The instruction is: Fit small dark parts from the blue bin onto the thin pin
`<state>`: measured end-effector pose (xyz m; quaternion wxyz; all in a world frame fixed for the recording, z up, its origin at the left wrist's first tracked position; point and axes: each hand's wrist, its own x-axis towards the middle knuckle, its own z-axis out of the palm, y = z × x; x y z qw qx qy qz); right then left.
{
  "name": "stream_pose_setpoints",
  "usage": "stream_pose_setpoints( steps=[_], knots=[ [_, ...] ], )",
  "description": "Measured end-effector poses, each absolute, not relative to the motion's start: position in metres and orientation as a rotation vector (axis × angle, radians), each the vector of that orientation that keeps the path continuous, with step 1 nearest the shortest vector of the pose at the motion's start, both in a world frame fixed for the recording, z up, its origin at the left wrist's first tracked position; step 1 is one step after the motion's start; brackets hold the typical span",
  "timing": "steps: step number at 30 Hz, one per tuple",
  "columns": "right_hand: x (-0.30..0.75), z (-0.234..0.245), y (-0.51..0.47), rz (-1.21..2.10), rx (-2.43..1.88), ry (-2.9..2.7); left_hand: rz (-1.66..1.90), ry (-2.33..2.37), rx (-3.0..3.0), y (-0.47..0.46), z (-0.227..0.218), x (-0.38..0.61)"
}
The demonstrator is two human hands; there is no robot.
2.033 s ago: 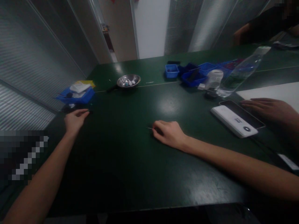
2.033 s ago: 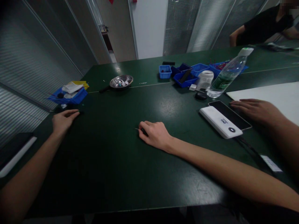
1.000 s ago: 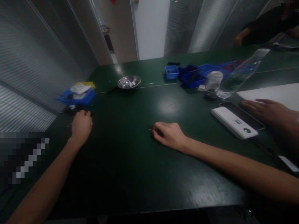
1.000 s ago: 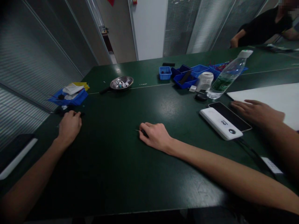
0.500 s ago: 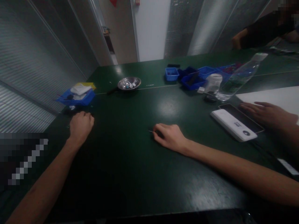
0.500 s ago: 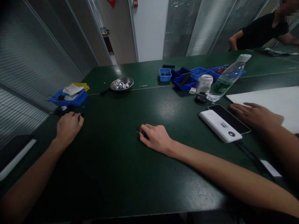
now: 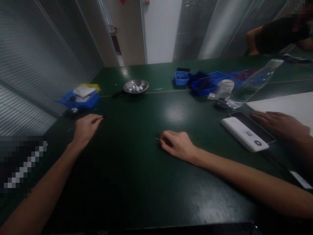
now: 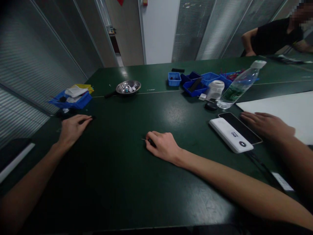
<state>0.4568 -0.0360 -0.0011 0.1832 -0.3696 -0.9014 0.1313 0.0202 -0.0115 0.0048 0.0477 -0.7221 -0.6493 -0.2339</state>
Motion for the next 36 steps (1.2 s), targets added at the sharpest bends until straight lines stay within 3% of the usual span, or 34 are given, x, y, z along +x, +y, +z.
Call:
stream_pose_setpoints(
  steps=[4, 10, 36],
  knots=[
    [0.457, 0.002, -0.037, 0.39, -0.988, -2.563, -1.054, -1.823, -2.527, -0.026, 0.013, 0.096],
    [0.458, 0.002, -0.039, 0.395, -0.89, -2.587, -1.008, -1.507, -3.136, -0.06, 0.009, 0.18],
    [0.454, 0.0, -0.041, 0.336, -0.675, -2.663, -0.949, -1.646, -3.274, -0.07, 0.003, 0.191]
  ],
)
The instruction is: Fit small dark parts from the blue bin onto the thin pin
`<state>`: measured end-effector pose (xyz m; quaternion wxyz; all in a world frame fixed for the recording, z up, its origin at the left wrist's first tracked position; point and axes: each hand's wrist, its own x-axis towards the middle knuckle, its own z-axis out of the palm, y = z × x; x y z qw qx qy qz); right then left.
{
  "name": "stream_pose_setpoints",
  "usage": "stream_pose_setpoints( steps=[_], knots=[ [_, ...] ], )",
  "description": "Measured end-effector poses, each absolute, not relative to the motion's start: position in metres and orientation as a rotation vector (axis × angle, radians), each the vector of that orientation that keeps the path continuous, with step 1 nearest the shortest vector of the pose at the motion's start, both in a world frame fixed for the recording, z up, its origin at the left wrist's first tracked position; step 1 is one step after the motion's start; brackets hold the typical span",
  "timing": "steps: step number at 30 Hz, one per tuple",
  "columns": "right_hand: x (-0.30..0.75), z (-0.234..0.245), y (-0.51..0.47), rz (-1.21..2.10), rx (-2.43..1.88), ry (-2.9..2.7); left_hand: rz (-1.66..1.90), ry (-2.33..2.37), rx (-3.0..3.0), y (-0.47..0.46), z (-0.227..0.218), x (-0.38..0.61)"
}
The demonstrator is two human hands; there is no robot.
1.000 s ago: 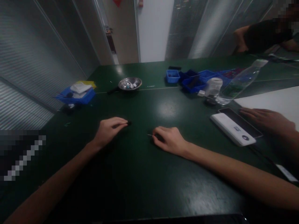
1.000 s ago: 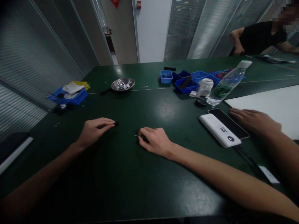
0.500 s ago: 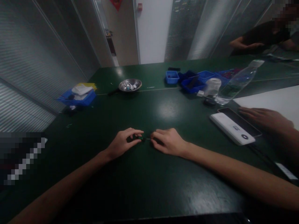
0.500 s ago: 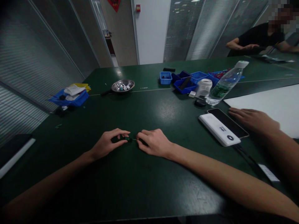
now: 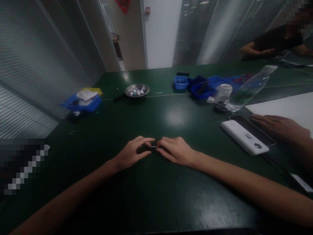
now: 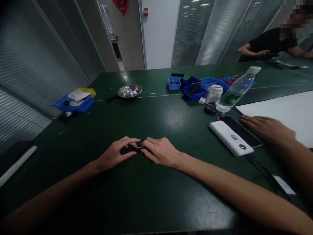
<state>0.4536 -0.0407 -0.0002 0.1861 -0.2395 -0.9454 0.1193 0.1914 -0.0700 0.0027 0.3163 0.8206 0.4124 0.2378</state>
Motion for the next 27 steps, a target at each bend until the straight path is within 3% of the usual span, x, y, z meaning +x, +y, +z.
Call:
stream_pose_setpoints(
  steps=[14, 23, 27],
  knots=[
    [0.457, -0.001, -0.04, 0.346, -0.727, -2.631, 0.443, 1.023, 2.173, -0.057, 0.007, 0.152],
    [0.458, 0.0, -0.04, 0.346, -0.703, -2.628, 0.686, 1.902, 2.008, -0.003, -0.005, 0.011],
    [0.457, 0.001, -0.04, 0.346, -0.703, -2.626, 0.699, 2.075, 1.885, 0.003, -0.012, -0.045]
  ],
)
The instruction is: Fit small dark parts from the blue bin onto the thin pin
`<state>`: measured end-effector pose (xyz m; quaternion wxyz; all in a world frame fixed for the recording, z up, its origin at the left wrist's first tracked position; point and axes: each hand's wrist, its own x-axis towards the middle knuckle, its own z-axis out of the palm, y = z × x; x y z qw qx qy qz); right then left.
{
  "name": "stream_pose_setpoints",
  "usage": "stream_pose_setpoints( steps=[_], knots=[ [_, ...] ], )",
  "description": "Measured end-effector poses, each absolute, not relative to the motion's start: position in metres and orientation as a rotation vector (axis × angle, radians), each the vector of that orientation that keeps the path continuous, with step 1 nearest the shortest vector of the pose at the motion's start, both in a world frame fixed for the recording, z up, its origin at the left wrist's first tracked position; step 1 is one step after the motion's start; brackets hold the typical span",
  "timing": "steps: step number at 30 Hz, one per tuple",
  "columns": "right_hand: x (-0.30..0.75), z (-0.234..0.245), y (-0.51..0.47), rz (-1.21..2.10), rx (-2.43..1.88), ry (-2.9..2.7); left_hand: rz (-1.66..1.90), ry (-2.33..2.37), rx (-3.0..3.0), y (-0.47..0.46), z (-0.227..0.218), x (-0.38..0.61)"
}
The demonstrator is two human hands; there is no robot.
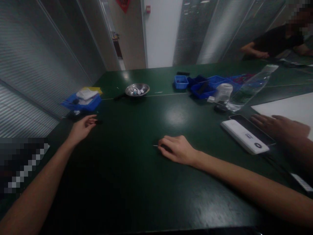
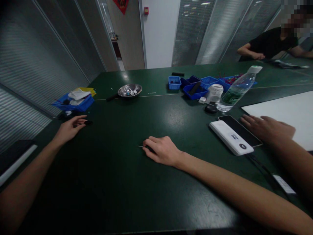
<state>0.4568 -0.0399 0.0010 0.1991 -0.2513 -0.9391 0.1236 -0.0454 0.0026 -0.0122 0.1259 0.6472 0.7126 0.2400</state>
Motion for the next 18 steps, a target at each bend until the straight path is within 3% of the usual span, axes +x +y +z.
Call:
stream_pose_setpoints(
  steps=[4, 11, 18],
  knots=[
    [0.456, 0.002, -0.04, 0.353, -0.704, -2.623, 0.648, 2.218, 1.757, 0.004, -0.013, -0.073],
    [0.457, -0.001, -0.04, 0.356, -0.698, -2.617, 0.151, 2.534, 1.447, 0.0, 0.004, -0.077],
    [0.456, 0.001, -0.04, 0.358, -0.688, -2.619, 0.476, 2.593, 1.577, -0.008, 0.003, -0.065]
  ],
)
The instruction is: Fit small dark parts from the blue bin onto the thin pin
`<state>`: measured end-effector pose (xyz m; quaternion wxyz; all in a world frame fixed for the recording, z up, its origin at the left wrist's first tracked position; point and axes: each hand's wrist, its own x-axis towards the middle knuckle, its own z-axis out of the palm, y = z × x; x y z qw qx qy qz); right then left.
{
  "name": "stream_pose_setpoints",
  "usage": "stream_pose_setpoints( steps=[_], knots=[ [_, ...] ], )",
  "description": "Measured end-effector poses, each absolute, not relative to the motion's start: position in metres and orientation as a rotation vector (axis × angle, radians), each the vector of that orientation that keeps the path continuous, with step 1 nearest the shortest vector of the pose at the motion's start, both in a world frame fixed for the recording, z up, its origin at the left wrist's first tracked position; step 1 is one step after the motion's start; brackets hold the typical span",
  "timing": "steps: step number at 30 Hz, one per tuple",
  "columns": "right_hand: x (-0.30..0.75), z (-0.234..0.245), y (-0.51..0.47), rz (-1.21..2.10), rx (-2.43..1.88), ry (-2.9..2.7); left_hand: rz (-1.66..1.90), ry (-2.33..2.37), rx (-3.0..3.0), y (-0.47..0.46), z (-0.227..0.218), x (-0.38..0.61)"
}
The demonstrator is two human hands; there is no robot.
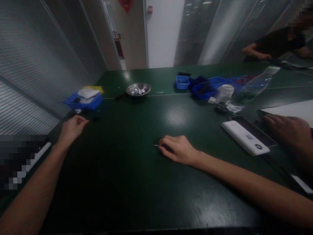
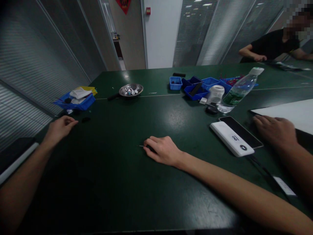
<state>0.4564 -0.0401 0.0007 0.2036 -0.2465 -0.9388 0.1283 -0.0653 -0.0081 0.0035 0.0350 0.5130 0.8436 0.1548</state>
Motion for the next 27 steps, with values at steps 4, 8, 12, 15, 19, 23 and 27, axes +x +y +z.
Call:
stream_pose_setpoints(
  steps=[4, 8, 12, 15, 19, 23, 27],
  knots=[
    [0.456, -0.001, -0.04, 0.354, -0.695, -2.618, 0.691, 2.565, 1.559, -0.01, 0.007, -0.056],
    [0.456, -0.002, -0.039, 0.34, -0.701, -2.625, 0.876, 2.45, 1.5, -0.008, 0.006, -0.054],
    [0.456, 0.0, -0.04, 0.381, -0.697, -2.634, 0.796, 2.515, 1.559, -0.006, -0.001, -0.053],
    [0.457, -0.001, -0.04, 0.374, -0.692, -2.634, 0.781, 2.529, 1.67, -0.005, -0.004, -0.045],
    [0.457, -0.003, -0.039, 0.362, -0.695, -2.635, 0.789, 2.507, 1.662, -0.004, -0.005, -0.029],
    [0.457, -0.002, -0.04, 0.372, -0.696, -2.632, 0.806, 2.533, 1.637, -0.005, -0.003, -0.024],
    [0.457, 0.0, -0.04, 0.367, -0.7, -2.637, 0.84, 2.499, 1.684, -0.007, -0.002, -0.026]
  ],
)
